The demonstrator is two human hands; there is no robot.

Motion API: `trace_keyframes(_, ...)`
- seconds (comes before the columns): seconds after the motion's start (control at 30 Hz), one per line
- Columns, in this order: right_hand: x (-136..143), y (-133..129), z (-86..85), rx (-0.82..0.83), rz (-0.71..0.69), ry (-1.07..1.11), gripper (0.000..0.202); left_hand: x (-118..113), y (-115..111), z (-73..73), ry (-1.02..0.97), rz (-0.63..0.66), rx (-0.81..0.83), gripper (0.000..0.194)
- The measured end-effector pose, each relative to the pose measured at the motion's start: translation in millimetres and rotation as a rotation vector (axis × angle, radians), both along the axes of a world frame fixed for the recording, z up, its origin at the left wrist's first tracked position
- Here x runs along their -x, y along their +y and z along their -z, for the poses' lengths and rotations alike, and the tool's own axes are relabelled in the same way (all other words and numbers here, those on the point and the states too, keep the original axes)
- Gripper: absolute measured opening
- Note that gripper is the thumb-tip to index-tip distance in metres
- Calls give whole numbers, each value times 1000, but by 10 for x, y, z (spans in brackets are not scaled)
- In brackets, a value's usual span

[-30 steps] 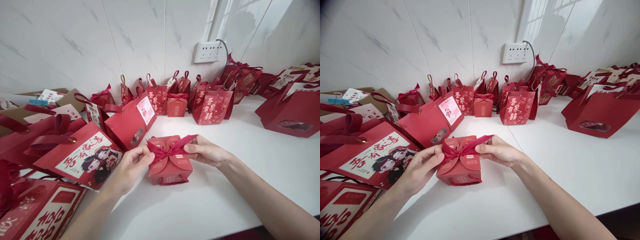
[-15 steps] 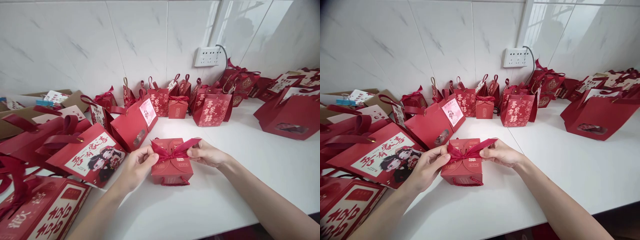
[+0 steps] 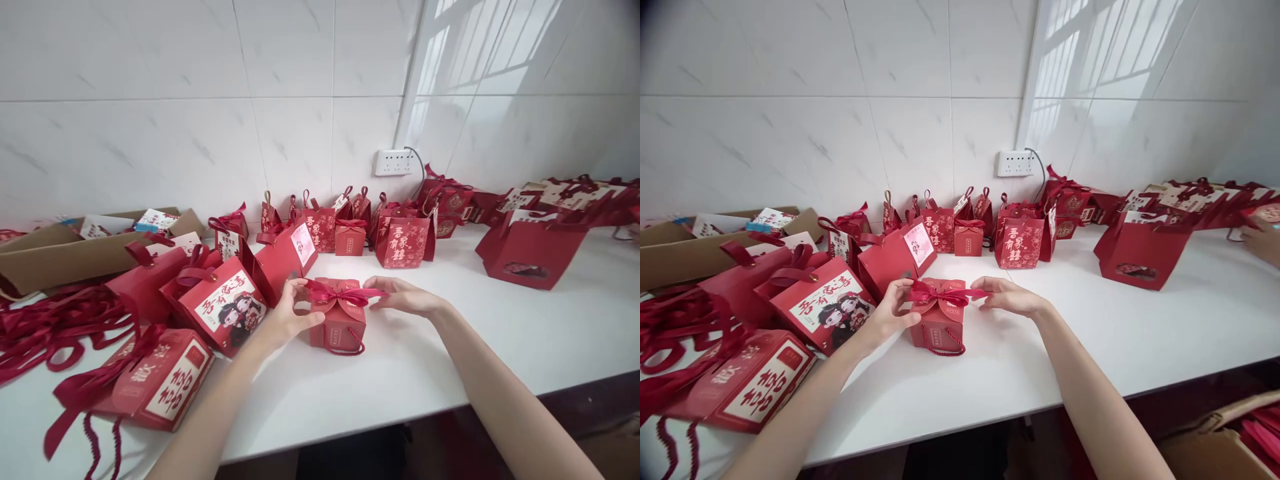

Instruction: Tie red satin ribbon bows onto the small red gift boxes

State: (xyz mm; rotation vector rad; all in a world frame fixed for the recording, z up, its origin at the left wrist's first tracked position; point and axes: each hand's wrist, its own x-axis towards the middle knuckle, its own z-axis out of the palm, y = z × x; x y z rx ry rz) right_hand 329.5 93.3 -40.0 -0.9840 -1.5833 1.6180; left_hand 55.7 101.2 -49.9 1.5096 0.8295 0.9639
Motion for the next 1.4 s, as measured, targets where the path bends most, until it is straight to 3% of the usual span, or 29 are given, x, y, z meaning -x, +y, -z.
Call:
trace_keyframes(0.1, 148, -239, -14, -119, 28, -16, 49, -6, 3, -9, -25, 44, 49, 56)
trace_keyframes(0.17, 213, -466, -15, -159, 20, -22, 52, -15, 30, 2, -76, -51, 50, 50)
trace_keyframes(0.3, 210, -876, -38, -25, -164, -24, 28, 21, 126, 14, -125, -359, -14, 36)
trace_keyframes(0.37, 197, -963, -61, -34, -30, -98, 27, 63, 147, -17, -125, -360, -14, 31)
trace_keyframes(0.47, 222, -918, -79, -147, 348, -163, 29, 121, 85, -105, -145, -321, -38, 30)
trace_keyframes(0.53, 268, -812, -73, -177, 454, -156, 31, 147, -10, -162, -132, -342, -90, 28)
trace_keyframes(0.6, 332, -678, -57, -165, 449, -134, 33, 163, -118, -192, -44, -341, -135, 26)
trace_keyframes(0.8, 595, -272, -28, 46, 420, -42, 41, 167, -271, -172, 190, -180, -315, 29)
trace_keyframes(0.93, 704, -154, -45, -5, 468, 3, 31, 145, -277, -233, 257, -86, -415, 27)
trace_keyframes(1.17, 652, -487, -196, -98, 517, 54, 38, 64, -266, -349, 404, -23, -432, 25)
trace_keyframes(1.4, 587, -785, -223, -217, 367, -293, 28, 8, -264, -379, 486, -34, -463, 23)
